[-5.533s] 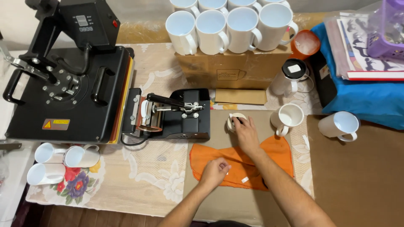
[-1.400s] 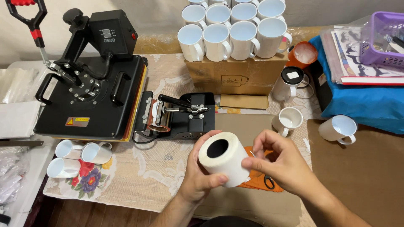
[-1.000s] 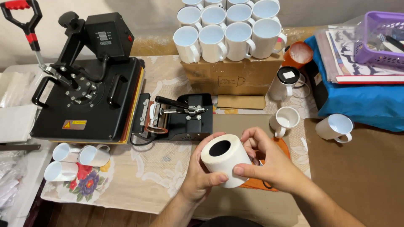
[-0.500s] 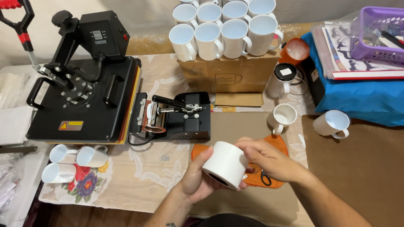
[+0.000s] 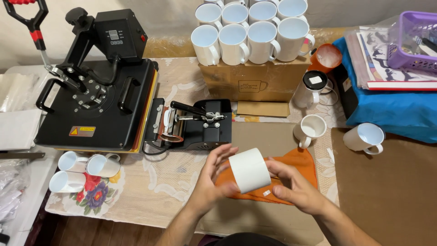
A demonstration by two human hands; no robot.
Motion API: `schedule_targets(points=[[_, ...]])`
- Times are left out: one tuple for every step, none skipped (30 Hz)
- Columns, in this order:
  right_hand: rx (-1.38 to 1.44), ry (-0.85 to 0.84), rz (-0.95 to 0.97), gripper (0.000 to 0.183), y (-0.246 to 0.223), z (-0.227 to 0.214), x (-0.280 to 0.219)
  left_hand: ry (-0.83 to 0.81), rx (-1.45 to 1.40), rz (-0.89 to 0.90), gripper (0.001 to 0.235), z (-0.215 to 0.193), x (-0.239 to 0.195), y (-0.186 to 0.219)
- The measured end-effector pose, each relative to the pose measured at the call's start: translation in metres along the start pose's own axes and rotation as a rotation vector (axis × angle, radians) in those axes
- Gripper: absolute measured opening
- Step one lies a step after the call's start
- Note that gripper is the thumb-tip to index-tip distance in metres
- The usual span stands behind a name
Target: Applying transfer designs to ceramic mugs using heat-resistant tape and a mug press machine
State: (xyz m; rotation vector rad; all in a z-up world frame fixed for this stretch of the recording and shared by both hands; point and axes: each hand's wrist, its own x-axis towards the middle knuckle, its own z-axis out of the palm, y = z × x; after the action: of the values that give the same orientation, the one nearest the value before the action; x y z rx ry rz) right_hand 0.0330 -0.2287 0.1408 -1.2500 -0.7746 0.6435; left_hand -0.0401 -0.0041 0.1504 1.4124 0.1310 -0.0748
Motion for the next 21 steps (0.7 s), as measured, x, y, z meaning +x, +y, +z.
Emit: schedule_targets(points=[[-0.191,0.019,-0.05,0.069,-0.001,0.001,-0.003,-0.081,0.135,0.262,0.1,-0.002,-0.004,0.001],[-0.191,0.021,-0.049,0.069,0.0,0.002,-0.005,-0.083,0.134,0.26,0.1,0.001,-0.005,0.007],[-0.207,0.029,-0.051,0.069,0.001,0.004,-0.007,-0.06,0.309,0.327,0.09,0.004,-0.007,0.013],[-0.224,0.037,-0.053,0.069,0.002,0.005,-0.009,-0.036,0.485,0.392,0.079,0.006,-0.009,0.019],[-0.225,0.031,-0.056,0.069,0.001,0.008,-0.01,-0.03,0.486,0.395,0.079,0.006,-0.009,0.016],[-0.218,0.039,-0.066,0.067,0.0,0.01,-0.011,-0.05,0.498,0.508,0.067,0.006,-0.008,0.013],[-0.212,0.058,-0.073,0.066,-0.001,0.012,-0.014,-0.08,0.507,0.618,0.055,0.006,-0.007,0.01],[-0.213,0.062,-0.074,0.066,-0.003,0.014,-0.013,-0.085,0.506,0.619,0.055,0.005,-0.006,0.008],[-0.105,0.065,-0.048,0.066,-0.004,0.015,-0.014,-0.087,0.574,0.721,0.048,0.005,-0.006,0.006],[0.003,0.067,-0.023,0.067,-0.006,0.017,-0.014,-0.09,0.641,0.823,0.041,0.004,-0.006,0.003],[0.002,0.069,-0.025,0.067,-0.004,0.017,-0.015,-0.093,0.641,0.824,0.041,0.003,-0.007,0.001],[0.019,0.08,-0.017,0.065,-0.002,0.017,-0.016,-0.062,0.724,0.875,0.037,0.001,-0.008,0.0],[0.036,0.091,-0.007,0.063,0.0,0.016,-0.018,-0.029,0.805,0.924,0.033,0.0,-0.01,-0.002],[0.034,0.092,-0.007,0.063,0.006,0.016,-0.02,-0.03,0.804,0.925,0.033,0.0,-0.011,-0.002],[0.085,0.12,0.025,0.064,0.013,0.015,-0.021,-0.024,0.848,0.982,0.023,-0.001,-0.013,-0.003],[0.136,0.147,0.058,0.066,0.019,0.015,-0.021,-0.018,0.893,1.04,0.014,-0.002,-0.015,-0.003],[0.133,0.14,0.056,0.066,0.02,0.015,-0.02,-0.011,0.896,1.043,0.014,-0.002,-0.02,-0.004],[0.146,0.223,0.152,0.059,0.021,0.015,-0.017,0.034,0.931,1.087,0.017,-0.002,-0.026,-0.004],[0.157,0.305,0.241,0.053,0.022,0.016,-0.011,0.079,0.97,1.136,0.025,-0.005,-0.029,-0.004],[0.152,0.298,0.233,0.053,0.024,0.013,0.0,0.086,0.975,1.145,0.025,-0.012,-0.03,-0.006],[0.17,0.284,0.196,0.049,0.027,0.012,0.01,0.142,0.968,1.143,0.024,-0.021,-0.034,-0.008]])
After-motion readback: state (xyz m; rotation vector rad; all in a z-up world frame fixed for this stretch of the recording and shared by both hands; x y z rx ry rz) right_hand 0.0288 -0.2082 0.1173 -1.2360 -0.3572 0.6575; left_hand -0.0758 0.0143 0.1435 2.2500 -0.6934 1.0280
